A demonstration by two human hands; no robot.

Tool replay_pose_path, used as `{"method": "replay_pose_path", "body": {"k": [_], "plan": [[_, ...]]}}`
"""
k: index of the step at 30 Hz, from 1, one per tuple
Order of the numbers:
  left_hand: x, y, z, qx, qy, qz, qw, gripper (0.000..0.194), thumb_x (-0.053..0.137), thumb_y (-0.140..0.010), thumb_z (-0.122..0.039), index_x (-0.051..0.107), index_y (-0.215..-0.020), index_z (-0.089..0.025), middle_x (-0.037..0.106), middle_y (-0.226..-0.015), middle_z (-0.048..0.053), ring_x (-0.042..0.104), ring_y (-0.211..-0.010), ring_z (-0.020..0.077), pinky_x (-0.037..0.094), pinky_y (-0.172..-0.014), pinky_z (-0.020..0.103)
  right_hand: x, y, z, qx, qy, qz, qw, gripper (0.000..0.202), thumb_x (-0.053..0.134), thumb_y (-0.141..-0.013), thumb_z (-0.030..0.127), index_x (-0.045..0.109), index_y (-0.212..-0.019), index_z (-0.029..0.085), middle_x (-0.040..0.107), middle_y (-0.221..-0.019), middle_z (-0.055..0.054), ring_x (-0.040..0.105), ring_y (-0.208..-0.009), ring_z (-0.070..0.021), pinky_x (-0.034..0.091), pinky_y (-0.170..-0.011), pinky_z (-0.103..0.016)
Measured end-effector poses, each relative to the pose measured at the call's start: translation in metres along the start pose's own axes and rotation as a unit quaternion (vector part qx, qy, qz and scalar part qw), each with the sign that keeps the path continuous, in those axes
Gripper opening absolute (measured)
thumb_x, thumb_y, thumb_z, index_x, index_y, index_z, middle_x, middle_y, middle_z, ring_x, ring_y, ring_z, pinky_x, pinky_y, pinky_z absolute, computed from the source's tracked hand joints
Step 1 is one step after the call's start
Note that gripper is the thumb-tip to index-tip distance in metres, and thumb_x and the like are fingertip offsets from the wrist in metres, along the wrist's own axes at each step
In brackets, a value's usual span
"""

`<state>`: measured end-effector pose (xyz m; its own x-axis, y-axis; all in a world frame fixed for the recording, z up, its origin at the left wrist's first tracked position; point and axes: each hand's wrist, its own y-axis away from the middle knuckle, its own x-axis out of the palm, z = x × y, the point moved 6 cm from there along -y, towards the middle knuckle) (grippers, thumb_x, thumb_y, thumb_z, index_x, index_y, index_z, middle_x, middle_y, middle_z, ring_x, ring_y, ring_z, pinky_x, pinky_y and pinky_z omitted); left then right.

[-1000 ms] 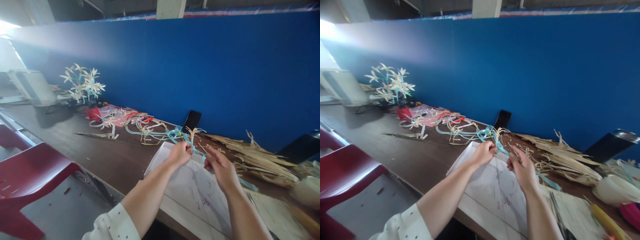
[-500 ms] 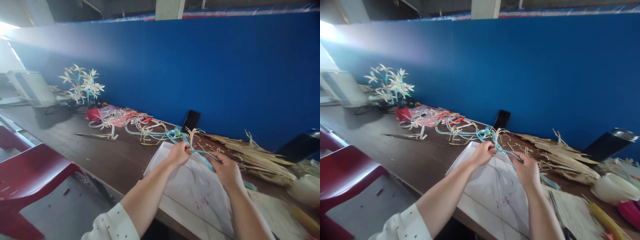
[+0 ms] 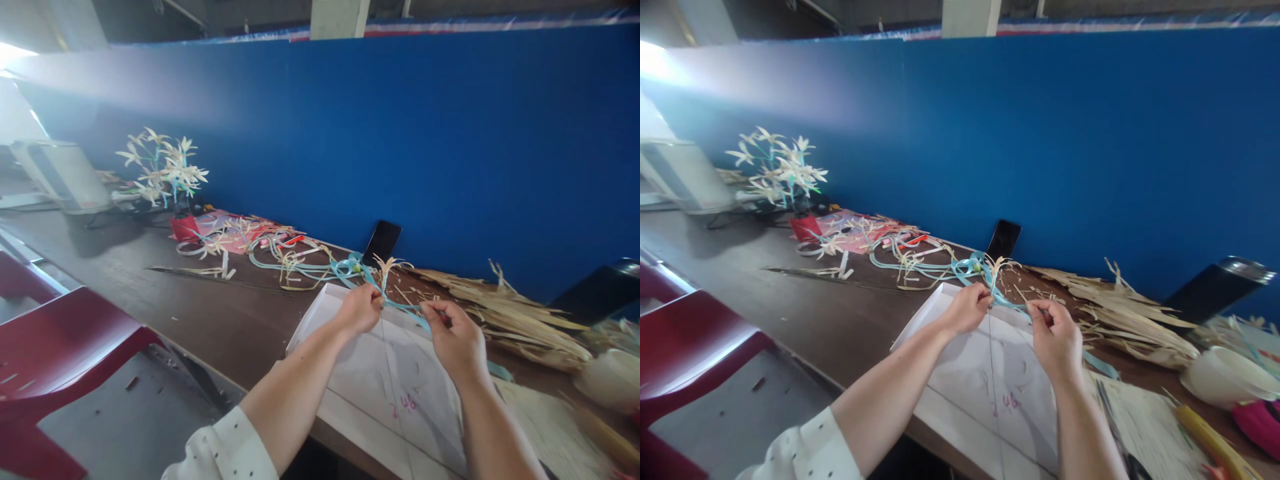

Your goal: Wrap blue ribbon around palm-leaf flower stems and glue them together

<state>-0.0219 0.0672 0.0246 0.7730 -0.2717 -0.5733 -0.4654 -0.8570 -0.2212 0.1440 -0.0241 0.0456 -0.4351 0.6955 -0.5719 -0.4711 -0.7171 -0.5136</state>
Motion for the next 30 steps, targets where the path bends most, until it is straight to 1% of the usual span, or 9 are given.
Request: {"method": "replay_pose_path", "body": {"k": [3, 6, 12, 16, 18, 21, 24, 26, 30], "plan": [[-0.001, -0.001, 0.001, -0.001, -0.005, -0.009, 1.000, 0.019, 0.040, -0.082, -0.026, 0.055, -0.075, -0.016, 0.062, -0.077, 0.004, 0.055, -0.074, 0.0150, 0.040, -0.068, 0.025, 0.001, 0.000, 0.009, -0.095, 0.008, -0.016, 0.995, 0.025, 0.050, -0.080, 0.043, 0.062, -0.078, 0.021, 0.059, -0.076, -0.005, 0.053, -0.069, -0.0190, 0.041, -0.066, -0.031], [-0.001, -0.001, 0.002, -0.004, -0.005, -0.017, 1.000, 0.019, 0.040, -0.083, -0.027, 0.054, -0.075, -0.017, 0.061, -0.077, 0.004, 0.054, -0.072, 0.0149, 0.040, -0.067, 0.025, 0.005, 0.000, 0.010, -0.133, 0.027, -0.017, 0.991, 0.022, 0.048, -0.082, 0.038, 0.061, -0.079, 0.021, 0.057, -0.080, -0.006, 0.053, -0.075, -0.0202, 0.042, -0.071, -0.033], [-0.004, -0.001, 0.001, 0.011, -0.018, -0.027, 0.999, 0.019, 0.040, -0.083, -0.027, 0.053, -0.073, -0.017, 0.059, -0.075, 0.003, 0.052, -0.072, 0.0147, 0.039, -0.066, 0.025, -0.002, 0.006, 0.019, -0.091, -0.070, -0.033, 0.993, 0.017, 0.055, -0.079, 0.036, 0.064, -0.078, 0.022, 0.061, -0.100, -0.008, 0.054, -0.100, -0.0238, 0.041, -0.085, -0.037], [0.000, 0.002, -0.005, 0.039, -0.013, 0.000, 0.999, 0.018, 0.041, -0.085, -0.028, 0.054, -0.079, -0.016, 0.060, -0.080, 0.004, 0.053, -0.074, 0.0142, 0.040, -0.067, 0.025, -0.016, 0.011, 0.025, -0.025, -0.214, -0.108, 0.971, 0.030, 0.049, -0.086, 0.038, 0.062, -0.106, 0.020, 0.061, -0.112, -0.009, 0.055, -0.105, -0.0229, 0.040, -0.091, -0.038], [0.002, 0.004, -0.010, 0.063, -0.014, 0.013, 0.998, 0.019, 0.040, -0.085, -0.028, 0.054, -0.080, -0.016, 0.060, -0.082, 0.004, 0.054, -0.076, 0.0145, 0.040, -0.068, 0.025, -0.005, 0.011, 0.025, -0.004, -0.276, -0.051, 0.960, 0.035, 0.050, -0.086, 0.039, 0.058, -0.115, 0.020, 0.061, -0.113, -0.009, 0.057, -0.103, -0.0227, 0.041, -0.091, -0.038], [0.003, 0.007, -0.016, 0.102, -0.013, 0.013, 0.995, 0.018, 0.041, -0.085, -0.026, 0.054, -0.079, -0.016, 0.060, -0.084, 0.004, 0.054, -0.079, 0.0150, 0.041, -0.070, 0.025, 0.026, 0.014, 0.020, 0.025, -0.347, 0.098, 0.932, 0.050, 0.062, -0.079, 0.036, 0.048, -0.125, 0.023, 0.061, -0.113, -0.009, 0.059, -0.099, -0.0220, 0.046, -0.085, -0.036], [0.002, 0.007, -0.016, 0.103, -0.005, -0.002, 0.995, 0.018, 0.041, -0.085, -0.027, 0.054, -0.082, -0.016, 0.061, -0.086, 0.005, 0.055, -0.081, 0.0156, 0.041, -0.071, 0.025, 0.050, 0.019, 0.010, 0.062, -0.294, 0.199, 0.933, 0.066, 0.069, -0.069, 0.030, 0.042, -0.129, 0.024, 0.061, -0.108, -0.008, 0.062, -0.079, -0.0189, 0.051, -0.065, -0.032], [0.002, 0.007, -0.015, 0.096, -0.002, -0.004, 0.995, 0.019, 0.040, -0.086, -0.028, 0.054, -0.084, -0.016, 0.061, -0.087, 0.005, 0.056, -0.081, 0.0158, 0.042, -0.071, 0.025, 0.055, 0.020, 0.007, 0.064, -0.241, 0.219, 0.943, 0.065, 0.065, -0.068, 0.026, 0.043, -0.129, 0.025, 0.060, -0.107, -0.006, 0.060, -0.072, -0.0172, 0.050, -0.059, -0.031], [0.003, 0.007, -0.014, 0.099, -0.018, -0.004, 0.995, 0.017, 0.041, -0.085, -0.027, 0.054, -0.083, -0.016, 0.061, -0.085, 0.005, 0.056, -0.080, 0.0164, 0.042, -0.071, 0.026, 0.046, 0.016, 0.012, -0.004, -0.143, 0.189, 0.971, 0.054, 0.058, -0.070, 0.023, 0.051, -0.123, 0.025, 0.060, -0.111, -0.005, 0.057, -0.094, -0.0204, 0.047, -0.077, -0.034]]}}
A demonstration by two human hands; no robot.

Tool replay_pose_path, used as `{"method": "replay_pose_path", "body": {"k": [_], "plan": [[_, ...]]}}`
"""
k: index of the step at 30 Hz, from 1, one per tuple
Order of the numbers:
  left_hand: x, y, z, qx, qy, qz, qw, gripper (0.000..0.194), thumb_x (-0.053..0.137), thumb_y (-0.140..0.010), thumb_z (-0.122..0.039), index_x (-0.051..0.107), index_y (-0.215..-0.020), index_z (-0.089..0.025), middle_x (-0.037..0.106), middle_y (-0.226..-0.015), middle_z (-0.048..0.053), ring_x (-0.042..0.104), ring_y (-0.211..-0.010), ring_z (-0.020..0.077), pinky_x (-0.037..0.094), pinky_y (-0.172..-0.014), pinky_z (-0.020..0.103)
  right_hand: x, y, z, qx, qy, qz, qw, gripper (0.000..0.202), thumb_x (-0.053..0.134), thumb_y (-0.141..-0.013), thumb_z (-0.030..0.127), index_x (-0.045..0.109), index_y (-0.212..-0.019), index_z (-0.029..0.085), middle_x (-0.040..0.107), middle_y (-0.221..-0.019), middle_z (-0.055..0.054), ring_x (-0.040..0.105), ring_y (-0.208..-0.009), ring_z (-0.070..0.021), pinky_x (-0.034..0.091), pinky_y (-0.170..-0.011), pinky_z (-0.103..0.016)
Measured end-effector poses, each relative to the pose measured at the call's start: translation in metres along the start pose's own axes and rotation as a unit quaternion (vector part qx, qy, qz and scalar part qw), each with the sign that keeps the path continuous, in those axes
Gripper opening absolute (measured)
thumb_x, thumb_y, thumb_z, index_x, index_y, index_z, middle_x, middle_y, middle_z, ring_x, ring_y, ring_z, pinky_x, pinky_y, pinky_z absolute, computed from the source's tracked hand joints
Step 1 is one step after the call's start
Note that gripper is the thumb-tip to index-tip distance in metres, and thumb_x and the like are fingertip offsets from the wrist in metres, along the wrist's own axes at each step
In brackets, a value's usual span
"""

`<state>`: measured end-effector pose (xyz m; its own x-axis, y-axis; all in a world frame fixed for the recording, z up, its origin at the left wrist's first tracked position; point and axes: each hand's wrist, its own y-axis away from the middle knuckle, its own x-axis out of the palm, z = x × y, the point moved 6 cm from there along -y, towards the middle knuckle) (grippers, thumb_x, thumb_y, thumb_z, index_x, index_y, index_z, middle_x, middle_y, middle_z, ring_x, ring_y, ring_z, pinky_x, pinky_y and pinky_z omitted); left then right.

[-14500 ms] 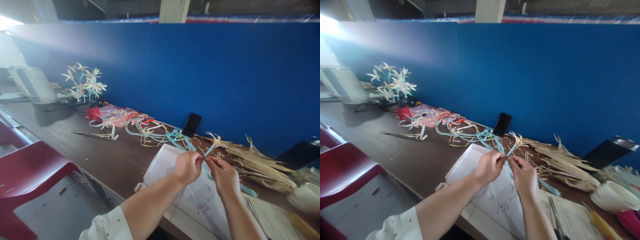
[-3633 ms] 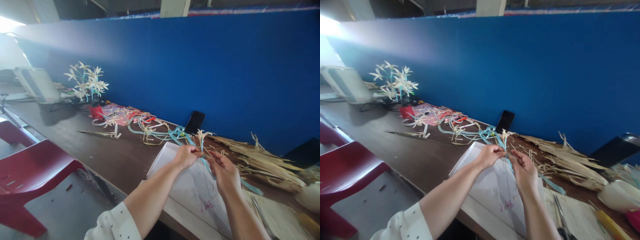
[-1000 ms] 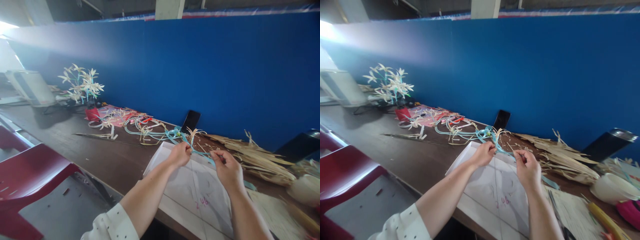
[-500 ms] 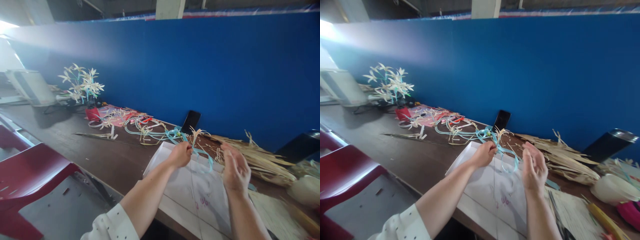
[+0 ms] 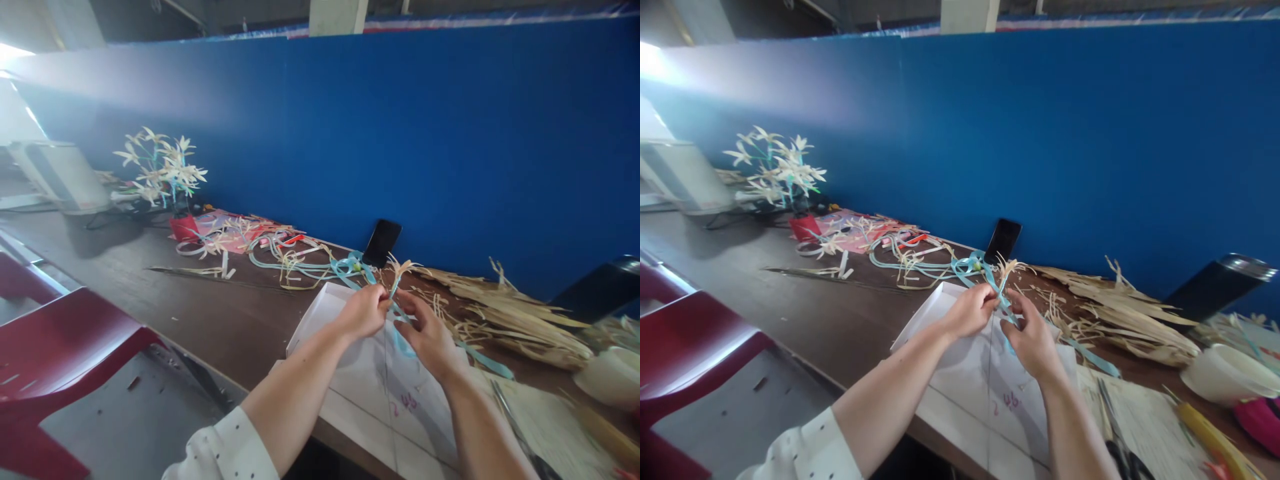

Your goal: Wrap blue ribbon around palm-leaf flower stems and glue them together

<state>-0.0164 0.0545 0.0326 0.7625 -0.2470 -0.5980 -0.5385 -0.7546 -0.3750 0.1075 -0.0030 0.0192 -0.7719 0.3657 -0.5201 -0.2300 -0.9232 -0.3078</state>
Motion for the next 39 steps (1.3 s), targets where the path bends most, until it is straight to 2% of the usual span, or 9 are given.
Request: {"method": "replay_pose_path", "body": {"k": [6, 9, 12, 18, 23, 30, 39], "plan": [[0.002, 0.000, 0.000, 0.004, -0.008, 0.007, 1.000, 0.016, 0.042, -0.084, -0.026, 0.054, -0.083, -0.016, 0.061, -0.085, 0.006, 0.056, -0.080, 0.0166, 0.042, -0.071, 0.026, -0.012, 0.000, 0.005, -0.032, 0.078, -0.054, 0.995, 0.035, 0.056, -0.073, 0.028, 0.063, -0.107, 0.025, 0.064, -0.103, -0.004, 0.057, -0.093, -0.0205, 0.045, -0.076, -0.033], [0.002, 0.000, -0.001, 0.003, -0.013, 0.008, 1.000, 0.017, 0.042, -0.085, -0.028, 0.054, -0.084, -0.016, 0.062, -0.088, 0.006, 0.056, -0.083, 0.0171, 0.042, -0.073, 0.027, -0.011, 0.000, 0.002, -0.019, 0.098, -0.059, 0.993, 0.026, 0.055, -0.073, 0.035, 0.068, -0.092, 0.022, 0.067, -0.093, -0.005, 0.059, -0.080, -0.0208, 0.045, -0.071, -0.033], [0.002, 0.000, -0.001, -0.001, -0.013, 0.014, 1.000, 0.018, 0.042, -0.085, -0.029, 0.055, -0.086, -0.016, 0.062, -0.090, 0.007, 0.057, -0.084, 0.0174, 0.043, -0.074, 0.027, -0.010, 0.000, -0.001, 0.018, 0.087, -0.047, 0.995, 0.028, 0.056, -0.071, 0.041, 0.069, -0.085, 0.020, 0.067, -0.078, -0.006, 0.058, -0.065, -0.0206, 0.044, -0.060, -0.032], [0.003, 0.001, -0.001, 0.000, -0.006, 0.027, 1.000, 0.018, 0.044, -0.085, -0.029, 0.057, -0.086, -0.016, 0.063, -0.089, 0.006, 0.057, -0.082, 0.0169, 0.042, -0.073, 0.026, -0.008, 0.000, -0.011, 0.083, -0.001, -0.022, 0.996, 0.026, 0.056, -0.071, 0.037, 0.068, -0.086, 0.020, 0.061, -0.060, 0.000, 0.052, -0.050, -0.0157, 0.036, -0.046, -0.026], [0.005, 0.001, -0.002, 0.012, -0.005, 0.039, 0.999, 0.018, 0.045, -0.084, -0.029, 0.057, -0.086, -0.016, 0.063, -0.088, 0.005, 0.056, -0.080, 0.0161, 0.042, -0.072, 0.025, -0.010, 0.002, -0.013, 0.121, -0.044, -0.044, 0.991, 0.024, 0.058, -0.069, 0.035, 0.069, -0.085, 0.019, 0.056, -0.054, 0.002, 0.041, -0.041, -0.0110, 0.029, -0.040, -0.024], [0.006, 0.001, -0.003, 0.020, 0.001, 0.042, 0.999, 0.020, 0.044, -0.085, -0.031, 0.057, -0.085, -0.015, 0.063, -0.088, 0.005, 0.056, -0.080, 0.0155, 0.042, -0.072, 0.024, -0.005, 0.004, -0.025, 0.181, -0.166, -0.022, 0.969, 0.027, 0.062, -0.066, 0.035, 0.070, -0.084, 0.017, 0.040, -0.043, 0.006, 0.030, -0.037, -0.0085, 0.020, -0.037, -0.023], [0.006, 0.001, 0.000, 0.005, 0.004, 0.045, 0.999, 0.021, 0.044, -0.085, -0.032, 0.056, -0.085, -0.016, 0.062, -0.087, 0.005, 0.056, -0.079, 0.0157, 0.042, -0.072, 0.025, -0.005, 0.003, -0.026, 0.162, -0.096, -0.014, 0.982, 0.039, 0.061, -0.067, 0.044, 0.071, -0.088, 0.014, 0.044, -0.042, 0.003, 0.035, -0.038, -0.0097, 0.023, -0.039, -0.024]]}}
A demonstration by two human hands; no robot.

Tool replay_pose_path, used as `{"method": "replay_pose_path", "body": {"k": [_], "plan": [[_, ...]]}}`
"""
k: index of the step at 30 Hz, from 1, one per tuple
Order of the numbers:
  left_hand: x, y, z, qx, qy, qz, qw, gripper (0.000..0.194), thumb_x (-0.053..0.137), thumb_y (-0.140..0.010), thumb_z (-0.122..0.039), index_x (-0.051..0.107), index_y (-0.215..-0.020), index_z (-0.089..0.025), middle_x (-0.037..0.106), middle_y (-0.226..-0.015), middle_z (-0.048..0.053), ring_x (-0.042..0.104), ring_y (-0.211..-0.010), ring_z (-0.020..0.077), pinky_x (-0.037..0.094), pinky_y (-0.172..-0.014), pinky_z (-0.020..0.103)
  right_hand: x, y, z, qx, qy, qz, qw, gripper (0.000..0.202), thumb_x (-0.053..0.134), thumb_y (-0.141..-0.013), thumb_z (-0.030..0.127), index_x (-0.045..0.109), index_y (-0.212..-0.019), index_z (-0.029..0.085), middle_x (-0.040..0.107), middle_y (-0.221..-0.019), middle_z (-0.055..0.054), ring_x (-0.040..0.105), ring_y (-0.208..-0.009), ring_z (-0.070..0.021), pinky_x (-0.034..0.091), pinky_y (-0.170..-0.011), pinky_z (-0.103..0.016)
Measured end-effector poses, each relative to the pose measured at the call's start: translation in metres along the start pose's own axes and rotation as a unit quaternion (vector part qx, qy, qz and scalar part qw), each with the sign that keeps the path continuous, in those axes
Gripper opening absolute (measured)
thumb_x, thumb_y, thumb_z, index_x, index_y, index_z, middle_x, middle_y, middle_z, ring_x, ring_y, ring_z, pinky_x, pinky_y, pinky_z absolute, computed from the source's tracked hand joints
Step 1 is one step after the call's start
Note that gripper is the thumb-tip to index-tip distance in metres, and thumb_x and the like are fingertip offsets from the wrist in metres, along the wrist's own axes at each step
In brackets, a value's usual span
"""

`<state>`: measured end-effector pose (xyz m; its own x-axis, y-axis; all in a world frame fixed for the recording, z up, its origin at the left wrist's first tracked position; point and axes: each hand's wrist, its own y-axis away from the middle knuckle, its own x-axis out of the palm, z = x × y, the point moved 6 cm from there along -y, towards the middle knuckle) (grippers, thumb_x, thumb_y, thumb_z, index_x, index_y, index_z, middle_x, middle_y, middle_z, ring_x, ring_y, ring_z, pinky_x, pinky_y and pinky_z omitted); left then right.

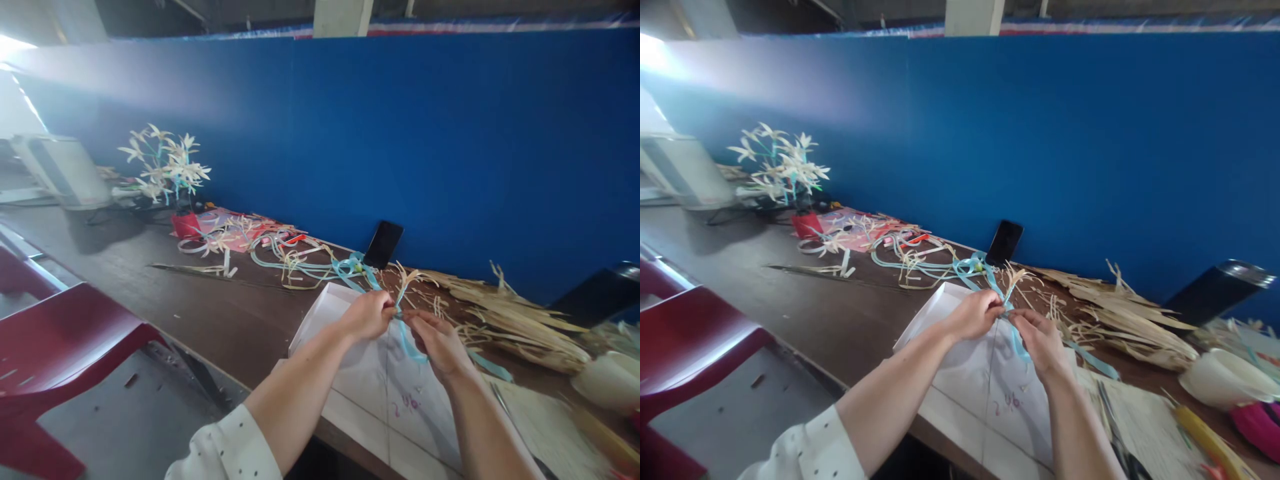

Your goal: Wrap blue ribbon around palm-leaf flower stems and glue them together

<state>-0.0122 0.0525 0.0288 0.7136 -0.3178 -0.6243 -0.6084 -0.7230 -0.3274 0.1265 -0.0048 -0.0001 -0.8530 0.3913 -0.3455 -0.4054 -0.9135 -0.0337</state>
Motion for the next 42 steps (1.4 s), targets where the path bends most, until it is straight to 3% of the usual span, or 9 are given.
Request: {"method": "replay_pose_path", "body": {"k": [6, 12, 18, 24, 30, 37, 42], "plan": [[0.003, 0.001, 0.002, -0.001, -0.008, -0.005, 1.000, 0.016, 0.047, -0.082, -0.029, 0.057, -0.085, -0.017, 0.063, -0.087, 0.004, 0.056, -0.079, 0.0157, 0.041, -0.071, 0.025, -0.001, 0.003, 0.013, -0.028, 0.130, -0.022, 0.991, 0.036, 0.062, -0.066, 0.049, 0.073, -0.079, 0.017, 0.052, -0.046, 0.001, 0.043, -0.043, -0.0121, 0.029, -0.044, -0.024], [0.004, 0.001, 0.003, -0.007, -0.033, -0.008, 0.999, 0.015, 0.049, -0.080, -0.030, 0.059, -0.081, -0.018, 0.063, -0.084, 0.003, 0.056, -0.077, 0.0160, 0.041, -0.068, 0.025, 0.004, 0.006, 0.024, -0.071, 0.210, 0.012, 0.975, 0.038, 0.059, -0.068, 0.051, 0.072, -0.076, 0.017, 0.054, -0.048, 0.001, 0.044, -0.046, -0.0128, 0.031, -0.046, -0.024], [0.005, 0.001, 0.006, -0.026, -0.056, -0.008, 0.998, 0.015, 0.050, -0.079, -0.029, 0.060, -0.082, -0.018, 0.064, -0.085, 0.003, 0.058, -0.079, 0.0165, 0.043, -0.070, 0.025, 0.007, 0.004, 0.020, -0.107, 0.216, 0.033, 0.970, 0.035, 0.057, -0.071, 0.049, 0.072, -0.078, 0.018, 0.061, -0.057, -0.001, 0.052, -0.054, -0.0162, 0.036, -0.051, -0.025], [0.004, 0.001, 0.007, -0.026, -0.058, -0.016, 0.998, 0.015, 0.049, -0.080, -0.028, 0.059, -0.082, -0.018, 0.064, -0.086, 0.004, 0.058, -0.081, 0.0172, 0.043, -0.072, 0.026, 0.006, 0.001, 0.021, -0.185, 0.180, 0.004, 0.966, 0.027, 0.059, -0.070, 0.045, 0.072, -0.075, 0.022, 0.068, -0.083, -0.005, 0.061, -0.080, -0.0215, 0.043, -0.072, -0.030], [0.002, 0.001, 0.006, -0.026, -0.045, -0.025, 0.998, 0.015, 0.049, -0.081, -0.029, 0.058, -0.082, -0.017, 0.064, -0.087, 0.004, 0.058, -0.081, 0.0167, 0.043, -0.074, 0.026, -0.001, 0.000, 0.016, -0.106, 0.176, -0.052, 0.977, 0.029, 0.059, -0.068, 0.045, 0.073, -0.079, 0.022, 0.071, -0.085, -0.006, 0.063, -0.084, -0.0251, 0.044, -0.072, -0.032], [0.001, 0.002, 0.002, -0.034, -0.046, -0.018, 0.998, 0.015, 0.048, -0.081, -0.028, 0.058, -0.084, -0.017, 0.064, -0.088, 0.005, 0.057, -0.081, 0.0170, 0.044, -0.076, 0.028, -0.003, 0.000, 0.011, -0.044, 0.142, -0.059, 0.987, 0.037, 0.057, -0.069, 0.049, 0.073, -0.082, 0.018, 0.070, -0.072, -0.004, 0.062, -0.073, -0.0233, 0.042, -0.063, -0.029], [0.003, 0.003, 0.003, -0.039, -0.058, -0.022, 0.997, 0.017, 0.045, -0.082, -0.028, 0.058, -0.085, -0.017, 0.064, -0.090, 0.006, 0.057, -0.084, 0.0177, 0.045, -0.077, 0.029, -0.002, 0.002, 0.014, -0.039, 0.157, -0.066, 0.985, 0.037, 0.056, -0.069, 0.049, 0.073, -0.081, 0.018, 0.069, -0.070, -0.004, 0.060, -0.071, -0.0225, 0.041, -0.061, -0.029]]}}
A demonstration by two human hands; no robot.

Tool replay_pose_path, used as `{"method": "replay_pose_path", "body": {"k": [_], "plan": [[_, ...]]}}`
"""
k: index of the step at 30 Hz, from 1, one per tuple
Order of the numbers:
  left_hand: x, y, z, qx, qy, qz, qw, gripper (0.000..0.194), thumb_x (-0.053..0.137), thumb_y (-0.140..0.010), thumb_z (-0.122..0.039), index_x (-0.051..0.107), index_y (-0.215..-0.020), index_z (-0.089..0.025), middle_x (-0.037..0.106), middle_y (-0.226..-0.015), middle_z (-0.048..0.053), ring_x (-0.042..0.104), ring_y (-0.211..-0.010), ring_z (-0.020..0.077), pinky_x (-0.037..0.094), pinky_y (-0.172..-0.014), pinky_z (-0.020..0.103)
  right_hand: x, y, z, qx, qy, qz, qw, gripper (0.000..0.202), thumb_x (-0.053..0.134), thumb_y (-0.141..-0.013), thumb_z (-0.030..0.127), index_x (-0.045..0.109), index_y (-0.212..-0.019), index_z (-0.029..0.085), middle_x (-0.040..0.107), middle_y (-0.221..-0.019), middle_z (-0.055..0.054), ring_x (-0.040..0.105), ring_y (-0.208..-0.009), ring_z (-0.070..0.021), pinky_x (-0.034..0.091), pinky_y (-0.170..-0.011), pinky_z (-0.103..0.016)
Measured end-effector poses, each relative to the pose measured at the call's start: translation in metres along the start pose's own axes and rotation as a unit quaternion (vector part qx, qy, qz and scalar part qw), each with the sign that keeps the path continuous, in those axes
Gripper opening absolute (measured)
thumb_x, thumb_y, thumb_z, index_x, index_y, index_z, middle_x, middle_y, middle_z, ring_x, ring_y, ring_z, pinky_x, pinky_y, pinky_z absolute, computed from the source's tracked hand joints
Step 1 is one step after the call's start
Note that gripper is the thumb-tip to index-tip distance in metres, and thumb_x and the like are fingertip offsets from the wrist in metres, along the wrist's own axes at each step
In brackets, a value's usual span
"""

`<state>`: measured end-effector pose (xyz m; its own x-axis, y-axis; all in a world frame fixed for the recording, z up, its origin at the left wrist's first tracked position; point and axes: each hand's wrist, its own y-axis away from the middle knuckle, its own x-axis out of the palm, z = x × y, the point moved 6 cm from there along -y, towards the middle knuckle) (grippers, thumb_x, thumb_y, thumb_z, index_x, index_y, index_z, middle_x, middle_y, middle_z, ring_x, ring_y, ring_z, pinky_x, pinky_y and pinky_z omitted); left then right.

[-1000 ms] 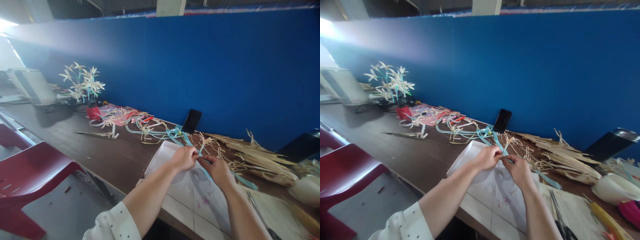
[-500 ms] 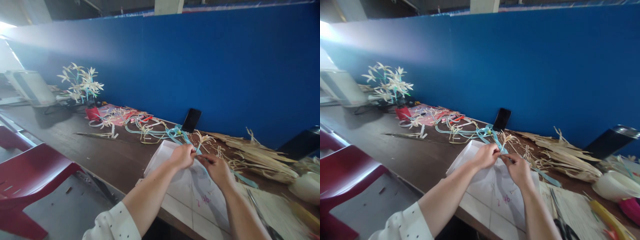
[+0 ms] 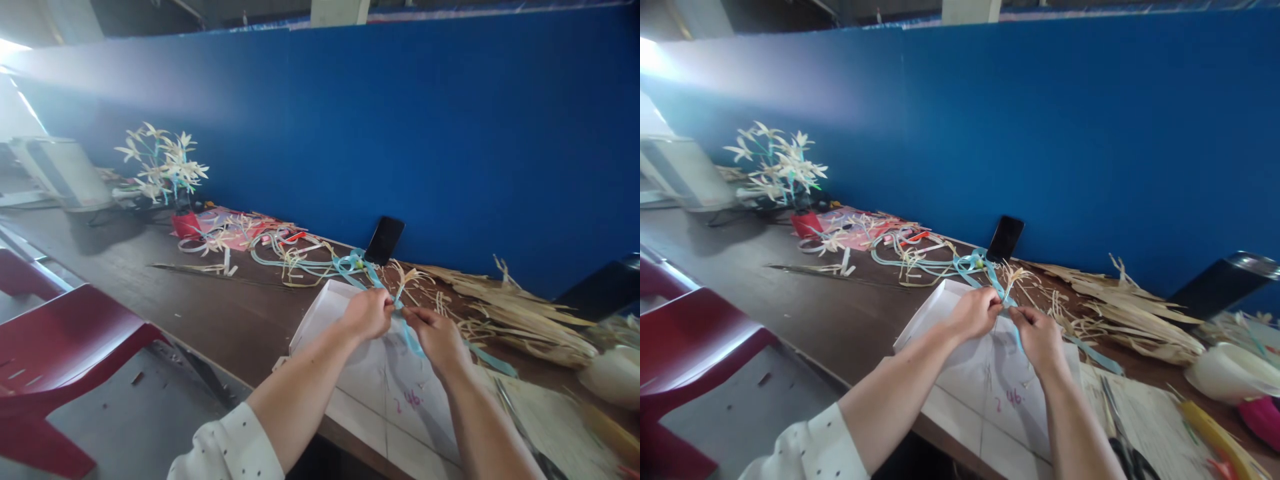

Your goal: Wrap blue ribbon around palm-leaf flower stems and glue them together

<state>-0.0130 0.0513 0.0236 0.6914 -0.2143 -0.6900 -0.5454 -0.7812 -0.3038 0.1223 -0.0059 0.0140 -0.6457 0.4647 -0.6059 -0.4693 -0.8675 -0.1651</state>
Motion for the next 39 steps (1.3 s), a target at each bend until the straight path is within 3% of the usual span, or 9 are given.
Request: {"method": "replay_pose_path", "body": {"k": [8, 15, 19, 24, 28, 34, 39], "plan": [[0.002, -0.001, 0.003, 0.006, -0.003, -0.015, 1.000, 0.017, 0.044, -0.082, -0.029, 0.057, -0.082, -0.018, 0.064, -0.086, 0.005, 0.058, -0.082, 0.0184, 0.045, -0.074, 0.029, -0.005, 0.004, 0.011, -0.029, 0.020, -0.021, 0.999, 0.034, 0.056, -0.069, 0.047, 0.073, -0.077, 0.018, 0.068, -0.067, -0.005, 0.060, -0.066, -0.0225, 0.041, -0.059, -0.029], [0.001, -0.002, 0.009, -0.035, -0.001, -0.027, 0.999, 0.020, 0.044, -0.081, -0.031, 0.060, -0.079, -0.019, 0.065, -0.081, 0.004, 0.058, -0.078, 0.0169, 0.043, -0.070, 0.026, 0.000, 0.001, 0.009, -0.092, 0.033, -0.030, 0.995, 0.033, 0.055, -0.071, 0.046, 0.074, -0.081, 0.020, 0.071, -0.081, -0.007, 0.063, -0.079, -0.0254, 0.044, -0.068, -0.032], [-0.003, -0.002, 0.009, -0.051, 0.011, -0.043, 0.998, 0.020, 0.046, -0.080, -0.030, 0.062, -0.078, -0.019, 0.066, -0.080, 0.003, 0.059, -0.076, 0.0161, 0.043, -0.069, 0.025, 0.002, 0.002, 0.009, -0.073, 0.005, -0.010, 0.997, 0.033, 0.057, -0.072, 0.046, 0.075, -0.084, 0.021, 0.071, -0.082, -0.006, 0.063, -0.081, -0.0253, 0.044, -0.067, -0.030], [-0.004, -0.002, 0.010, -0.076, 0.098, -0.044, 0.991, 0.017, 0.050, -0.077, -0.029, 0.064, -0.075, -0.019, 0.066, -0.073, 0.001, 0.059, -0.071, 0.0134, 0.044, -0.069, 0.024, 0.002, 0.002, 0.000, -0.032, -0.066, 0.006, 0.997, 0.041, 0.059, -0.071, 0.049, 0.075, -0.088, 0.015, 0.066, -0.064, -0.006, 0.058, -0.057, -0.0190, 0.039, -0.049, -0.027], [0.006, -0.006, 0.018, -0.117, 0.238, -0.011, 0.964, 0.022, 0.053, -0.077, -0.034, 0.066, -0.079, -0.017, 0.066, -0.068, 0.001, 0.059, -0.062, 0.0116, 0.047, -0.063, 0.023, 0.007, 0.002, -0.007, -0.008, -0.105, 0.027, 0.994, 0.051, 0.058, -0.071, 0.052, 0.072, -0.097, 0.011, 0.058, -0.053, -0.003, 0.045, -0.042, -0.0132, 0.029, -0.040, -0.026], [0.011, -0.007, 0.023, -0.177, 0.389, 0.004, 0.904, 0.024, 0.061, -0.074, -0.022, 0.067, -0.094, -0.011, 0.068, -0.074, 0.005, 0.064, -0.069, 0.0124, 0.052, -0.069, 0.023, 0.007, 0.003, -0.003, -0.013, -0.120, 0.025, 0.992, 0.047, 0.060, -0.069, 0.053, 0.073, -0.093, 0.015, 0.058, -0.052, -0.003, 0.049, -0.047, -0.0154, 0.033, -0.043, -0.026], [0.008, -0.006, 0.019, -0.165, 0.374, 0.029, 0.912, 0.029, 0.062, -0.075, -0.034, 0.068, -0.093, -0.012, 0.068, -0.071, 0.005, 0.064, -0.069, 0.0136, 0.052, -0.071, 0.026, 0.005, 0.003, -0.002, -0.001, -0.106, 0.019, 0.994, 0.042, 0.061, -0.069, 0.051, 0.073, -0.090, 0.016, 0.062, -0.058, -0.003, 0.053, -0.052, -0.0160, 0.035, -0.047, -0.026]]}}
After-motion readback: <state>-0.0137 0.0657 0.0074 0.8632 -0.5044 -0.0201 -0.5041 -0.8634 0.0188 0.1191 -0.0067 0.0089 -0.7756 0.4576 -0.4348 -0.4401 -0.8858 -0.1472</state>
